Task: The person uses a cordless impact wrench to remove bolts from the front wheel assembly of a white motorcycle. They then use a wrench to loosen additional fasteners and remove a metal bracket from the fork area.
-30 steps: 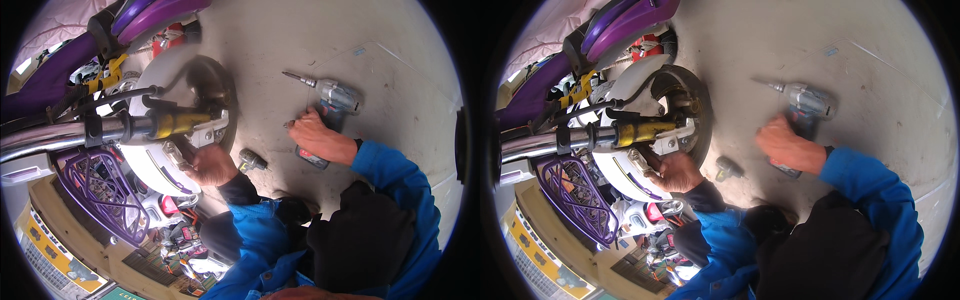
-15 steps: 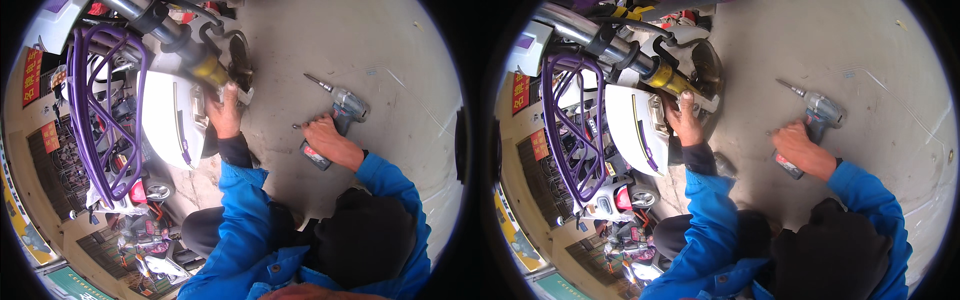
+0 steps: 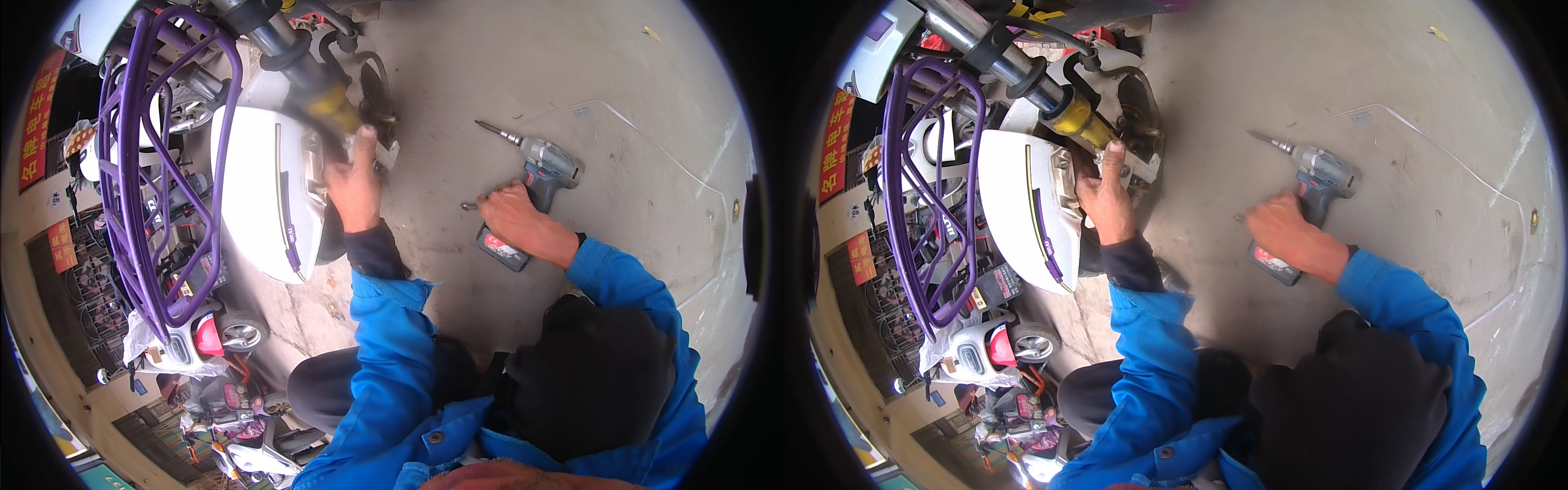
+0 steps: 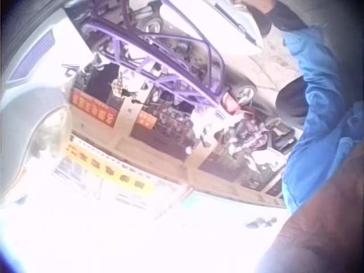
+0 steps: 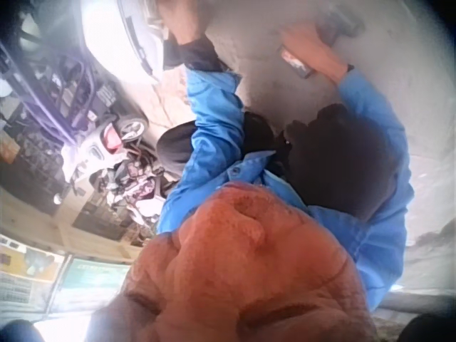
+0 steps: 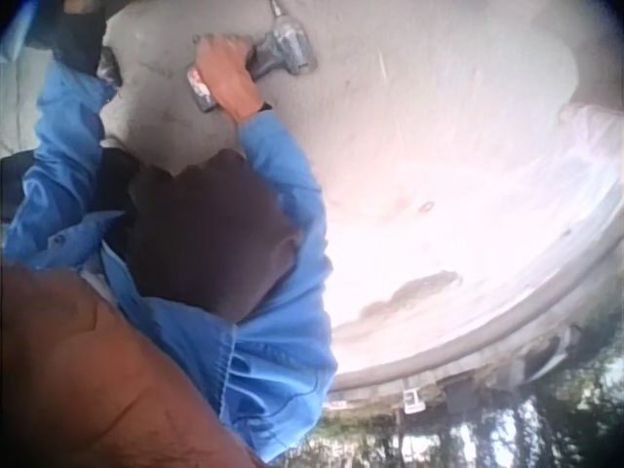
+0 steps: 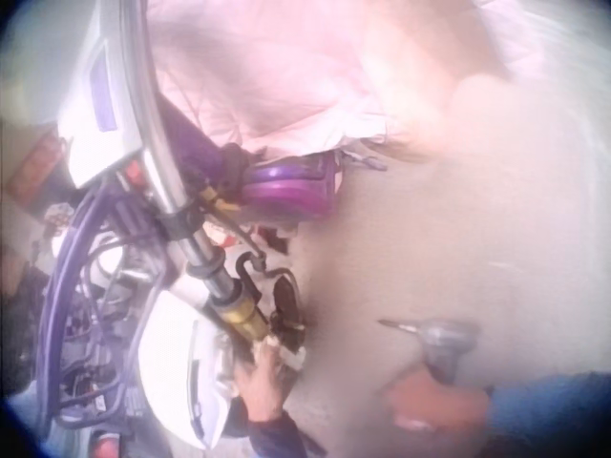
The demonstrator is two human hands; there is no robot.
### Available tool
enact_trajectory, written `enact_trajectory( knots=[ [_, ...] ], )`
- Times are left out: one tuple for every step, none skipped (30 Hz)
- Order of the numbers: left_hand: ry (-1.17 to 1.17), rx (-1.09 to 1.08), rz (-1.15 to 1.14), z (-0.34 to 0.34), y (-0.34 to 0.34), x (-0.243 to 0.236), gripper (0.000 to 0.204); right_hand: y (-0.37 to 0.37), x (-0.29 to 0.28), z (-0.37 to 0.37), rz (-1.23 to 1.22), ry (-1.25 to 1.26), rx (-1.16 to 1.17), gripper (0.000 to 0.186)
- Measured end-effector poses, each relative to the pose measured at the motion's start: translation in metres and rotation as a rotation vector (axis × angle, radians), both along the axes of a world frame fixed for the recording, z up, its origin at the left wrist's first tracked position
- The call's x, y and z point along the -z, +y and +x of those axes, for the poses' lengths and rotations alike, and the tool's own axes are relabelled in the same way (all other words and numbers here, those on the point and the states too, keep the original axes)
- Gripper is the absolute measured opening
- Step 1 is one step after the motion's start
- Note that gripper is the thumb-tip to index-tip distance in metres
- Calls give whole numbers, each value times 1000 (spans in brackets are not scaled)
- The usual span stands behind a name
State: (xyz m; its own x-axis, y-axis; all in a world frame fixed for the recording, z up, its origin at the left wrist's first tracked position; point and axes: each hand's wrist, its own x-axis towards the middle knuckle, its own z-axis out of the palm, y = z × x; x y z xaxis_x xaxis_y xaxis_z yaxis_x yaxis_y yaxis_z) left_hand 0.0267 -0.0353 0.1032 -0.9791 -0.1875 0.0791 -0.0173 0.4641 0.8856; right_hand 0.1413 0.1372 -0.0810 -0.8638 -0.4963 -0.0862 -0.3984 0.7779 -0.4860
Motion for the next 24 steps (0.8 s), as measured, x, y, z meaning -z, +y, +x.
enact_trajectory(
  knots=[
    [136,30,34,2,-2,13,66,0,-1,0,-12,2,12,19],
    [271,63,65,3,-1,27,66,1,-1,0,-28,2,27,19],
    [251,-14,156,9,-3,33,64,0,-2,0,-48,4,35,18],
    [231,-93,247,20,-5,37,62,0,-4,0,-49,6,36,18],
    [212,-176,334,27,-5,39,61,-2,-7,-1,-53,9,34,18],
    [303,-144,352,31,-4,41,65,-3,-8,-2,-57,13,31,18],
    [394,-108,408,35,-1,43,64,-5,-9,-4,-85,-2,30,19],
    [481,-68,476,37,9,42,63,-4,-9,-5,-102,-18,37,20],
    [571,-31,540,39,16,39,62,-4,-10,-7,-122,-34,39,21],
    [541,7,618,46,16,34,60,-5,-12,-10,-116,-41,47,21],
    [510,-20,749,49,14,30,60,-7,-15,-13,-113,-46,52,21],
    [477,-47,881,51,11,26,60,-9,-17,-14,-110,-51,56,22],
    [443,-75,1013,52,6,24,59,-10,-18,-14,-120,-50,58,22],
    [418,-76,981,50,-3,23,57,-12,-20,-14,-129,-44,60,22],
    [430,-72,925,50,-7,26,54,-13,-21,-14,-138,-38,63,22],
    [442,-67,868,50,-11,28,52,-14,-21,-14,-131,-34,59,22],
    [449,-58,816,49,-12,30,51,-14,-18,-13,-120,-30,61,22],
    [445,-55,851,50,-11,31,46,-14,-15,-13,-110,-27,64,22],
    [441,-84,840,52,-10,31,45,-14,-13,-13,-102,-36,58,22],
    [431,-114,831,53,-3,26,44,-15,-11,-11,-91,-50,55,23],
    [420,-143,821,55,1,24,43,-14,-10,-10,-81,-64,52,23],
    [390,-142,717,57,-1,30,42,-13,-10,-9,-40,-104,42,25],
    [370,-142,607,57,-6,36,41,-13,-16,-12,-6,-137,27,27],
    [348,-141,497,57,-10,42,40,-14,-21,-14,29,-171,13,28]
  ],
)
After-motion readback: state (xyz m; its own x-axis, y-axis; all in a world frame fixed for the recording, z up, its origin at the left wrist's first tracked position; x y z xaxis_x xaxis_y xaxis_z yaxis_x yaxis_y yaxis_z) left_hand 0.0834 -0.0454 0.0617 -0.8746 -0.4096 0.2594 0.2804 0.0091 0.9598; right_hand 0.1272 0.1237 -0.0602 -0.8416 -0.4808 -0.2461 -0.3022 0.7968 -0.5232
